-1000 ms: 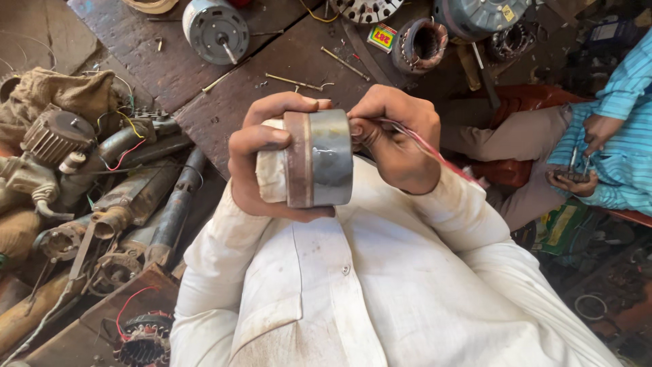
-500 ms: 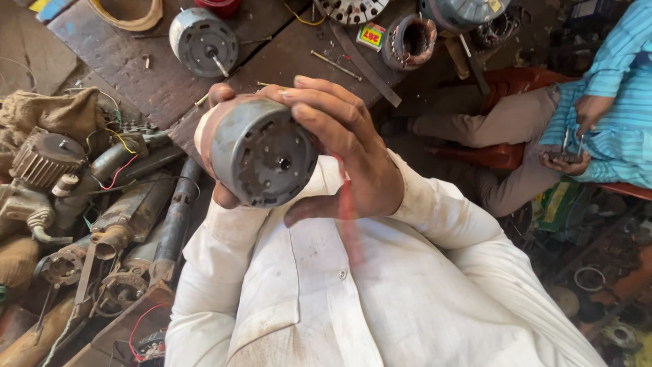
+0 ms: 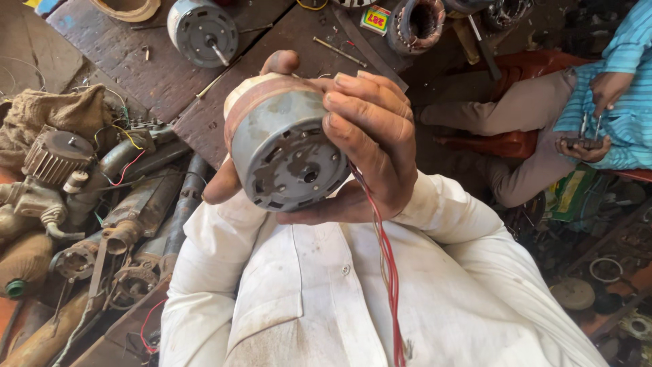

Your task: The person assembles small electric motors by inserting stators into housings, applying lubricant, and securing end caps. They handle multiple motor components, including rotors and wiring, and use tools such as a wooden stick and tape to complete the assembly.

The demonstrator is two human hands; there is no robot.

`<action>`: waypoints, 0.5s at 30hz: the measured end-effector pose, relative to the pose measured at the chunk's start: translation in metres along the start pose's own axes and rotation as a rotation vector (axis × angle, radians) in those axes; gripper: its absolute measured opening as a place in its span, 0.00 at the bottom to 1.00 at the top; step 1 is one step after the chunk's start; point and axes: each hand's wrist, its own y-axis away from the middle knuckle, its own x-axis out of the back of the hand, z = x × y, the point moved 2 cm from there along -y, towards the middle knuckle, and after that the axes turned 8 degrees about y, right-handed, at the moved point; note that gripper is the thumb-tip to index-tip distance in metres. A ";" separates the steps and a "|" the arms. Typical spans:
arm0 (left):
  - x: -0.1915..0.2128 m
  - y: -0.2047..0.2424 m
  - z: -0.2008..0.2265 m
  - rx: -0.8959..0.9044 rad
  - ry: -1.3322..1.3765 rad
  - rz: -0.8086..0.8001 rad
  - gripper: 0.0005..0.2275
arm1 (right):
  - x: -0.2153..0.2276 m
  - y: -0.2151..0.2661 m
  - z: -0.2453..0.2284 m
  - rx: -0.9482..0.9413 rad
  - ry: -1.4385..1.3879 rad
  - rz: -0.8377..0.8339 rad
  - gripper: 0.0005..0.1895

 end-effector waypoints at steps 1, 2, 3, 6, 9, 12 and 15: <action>0.000 -0.003 -0.004 0.003 0.015 -0.020 0.60 | 0.005 0.000 0.002 -0.006 0.000 -0.012 0.54; 0.001 -0.007 -0.008 0.007 0.016 -0.035 0.61 | 0.010 0.000 0.005 -0.007 0.000 -0.025 0.53; 0.002 -0.010 -0.013 0.010 0.022 -0.054 0.61 | 0.010 -0.001 0.007 0.003 0.024 0.061 0.53; 0.007 -0.021 -0.024 0.012 0.028 -0.138 0.64 | 0.010 -0.001 0.012 0.023 0.066 0.225 0.52; 0.007 -0.022 -0.033 -0.019 -0.050 -0.101 0.64 | 0.021 0.001 0.020 0.048 0.074 0.244 0.52; -0.001 -0.009 -0.038 -0.008 -0.103 0.038 0.63 | 0.028 0.005 0.026 0.072 0.052 0.257 0.53; -0.001 -0.008 -0.040 0.022 -0.145 0.100 0.62 | 0.041 0.009 0.033 0.097 0.013 0.156 0.53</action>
